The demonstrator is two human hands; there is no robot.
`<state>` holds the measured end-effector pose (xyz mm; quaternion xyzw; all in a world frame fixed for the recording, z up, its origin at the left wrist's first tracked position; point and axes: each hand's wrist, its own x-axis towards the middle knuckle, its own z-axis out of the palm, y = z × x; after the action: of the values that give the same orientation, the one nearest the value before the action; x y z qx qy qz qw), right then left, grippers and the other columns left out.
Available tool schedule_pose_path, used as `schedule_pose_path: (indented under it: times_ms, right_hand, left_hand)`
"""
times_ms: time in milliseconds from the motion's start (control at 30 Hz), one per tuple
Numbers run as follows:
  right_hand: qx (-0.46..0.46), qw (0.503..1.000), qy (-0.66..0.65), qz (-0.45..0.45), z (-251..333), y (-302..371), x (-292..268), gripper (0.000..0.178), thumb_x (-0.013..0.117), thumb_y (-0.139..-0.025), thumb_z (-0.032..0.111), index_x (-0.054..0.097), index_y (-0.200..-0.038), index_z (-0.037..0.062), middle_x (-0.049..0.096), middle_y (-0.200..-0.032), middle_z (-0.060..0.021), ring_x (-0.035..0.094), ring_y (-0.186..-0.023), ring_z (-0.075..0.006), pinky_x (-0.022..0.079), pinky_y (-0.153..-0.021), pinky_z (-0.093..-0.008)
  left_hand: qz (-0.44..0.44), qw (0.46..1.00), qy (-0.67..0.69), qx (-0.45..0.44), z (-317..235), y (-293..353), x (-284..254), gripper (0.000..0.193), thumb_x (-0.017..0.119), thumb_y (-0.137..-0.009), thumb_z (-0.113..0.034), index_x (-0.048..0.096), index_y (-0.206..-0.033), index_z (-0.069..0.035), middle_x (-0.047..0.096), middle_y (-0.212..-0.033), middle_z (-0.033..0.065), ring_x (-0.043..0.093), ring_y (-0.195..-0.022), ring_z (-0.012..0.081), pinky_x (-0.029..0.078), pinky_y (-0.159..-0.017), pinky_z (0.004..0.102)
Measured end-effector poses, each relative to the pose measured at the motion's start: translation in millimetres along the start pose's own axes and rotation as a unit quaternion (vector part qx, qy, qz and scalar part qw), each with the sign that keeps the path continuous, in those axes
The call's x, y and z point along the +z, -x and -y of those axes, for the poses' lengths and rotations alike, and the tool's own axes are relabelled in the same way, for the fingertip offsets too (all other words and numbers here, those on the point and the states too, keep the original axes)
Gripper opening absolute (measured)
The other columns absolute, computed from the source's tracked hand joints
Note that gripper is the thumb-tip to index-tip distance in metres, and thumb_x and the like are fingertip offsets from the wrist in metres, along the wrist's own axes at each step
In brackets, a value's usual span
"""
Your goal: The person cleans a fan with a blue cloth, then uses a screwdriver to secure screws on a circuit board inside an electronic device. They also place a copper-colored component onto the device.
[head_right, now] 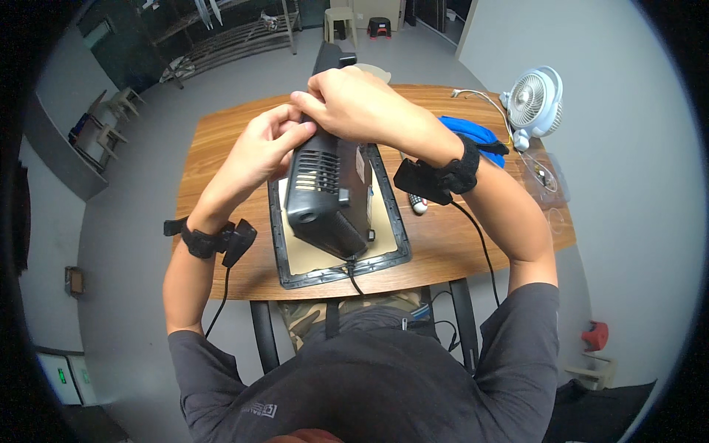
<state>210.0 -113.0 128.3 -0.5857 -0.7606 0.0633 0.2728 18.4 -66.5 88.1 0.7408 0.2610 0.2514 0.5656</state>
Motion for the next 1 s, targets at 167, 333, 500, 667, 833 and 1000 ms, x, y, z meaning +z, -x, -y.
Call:
schedule_pose_path:
  times_ms: [167, 333, 500, 667, 833, 1000]
  right_hand:
    - [0.025, 0.995, -0.080, -0.052, -41, 5, 29, 0.045, 0.062, -0.100, 0.038, 0.065, -0.084, -0.0028, 0.067, -0.069, -0.0167, 0.070, -0.067, -0.0296, 0.054, -0.066, -0.0388]
    - [0.196, 0.964, -0.107, 0.146, -110, 41, 68, 0.050, 0.055, -0.106, 0.042, 0.067, -0.086, -0.0030, 0.069, -0.065, -0.0117, 0.071, -0.058, -0.0208, 0.056, -0.058, -0.0350]
    - [0.261, 0.930, -0.148, 0.211, -123, 74, 107, 0.057, 0.054, -0.105, 0.050, 0.063, -0.100, -0.0070, 0.070, -0.075, -0.0133, 0.074, -0.067, -0.0209, 0.061, -0.058, -0.0319]
    - [0.278, 0.905, -0.241, 0.215, -130, 84, 138, 0.058, 0.054, -0.105, 0.049, 0.059, -0.102, -0.0089, 0.069, -0.072, -0.0138, 0.073, -0.065, -0.0209, 0.060, -0.055, -0.0305]
    - [0.316, 0.867, -0.252, 0.292, -141, 76, 154, 0.063, 0.057, -0.104, 0.051, 0.056, -0.117, -0.0102, 0.063, -0.096, -0.0115, 0.073, -0.075, -0.0180, 0.064, -0.060, -0.0292]
    - [0.308, 0.877, -0.226, 0.292, -133, 75, 152, 0.062, 0.058, -0.103, 0.052, 0.058, -0.117, -0.0082, 0.066, -0.089, -0.0124, 0.073, -0.074, -0.0188, 0.062, -0.061, -0.0304]
  left_hand:
    - [-0.019, 0.998, -0.009, -0.066, 10, 17, -40, 0.020, 0.061, -0.105, -0.027, 0.063, -0.107, -0.007, 0.052, -0.069, -0.0106, 0.043, -0.053, -0.0016, 0.034, -0.047, 0.0154]
    - [-0.068, 0.986, -0.067, -0.134, 48, 37, -88, 0.022, 0.058, -0.106, -0.029, 0.065, -0.100, -0.009, 0.045, -0.067, -0.0117, 0.039, -0.054, 0.0000, 0.028, -0.049, 0.0184]
    - [-0.110, 0.959, -0.177, -0.194, 69, 58, -100, 0.037, 0.058, -0.105, -0.035, 0.069, -0.104, 0.001, 0.054, -0.075, -0.0046, 0.044, -0.065, 0.0051, 0.038, -0.058, 0.0236]
    - [-0.099, 0.943, -0.229, -0.221, 109, 57, -115, 0.061, 0.061, -0.101, -0.048, 0.069, -0.123, 0.009, 0.074, -0.110, 0.0223, 0.069, -0.107, 0.0244, 0.051, -0.097, 0.0363]
    - [-0.098, 0.914, -0.327, -0.218, 129, 59, -114, 0.077, 0.064, -0.094, -0.059, 0.062, -0.135, 0.006, 0.074, -0.107, 0.0230, 0.072, -0.105, 0.0276, 0.052, -0.097, 0.0379]
    - [-0.091, 0.904, -0.337, -0.245, 128, 59, -103, 0.084, 0.065, -0.092, -0.063, 0.055, -0.146, 0.001, 0.075, -0.106, 0.0237, 0.073, -0.106, 0.0306, 0.052, -0.100, 0.0398]
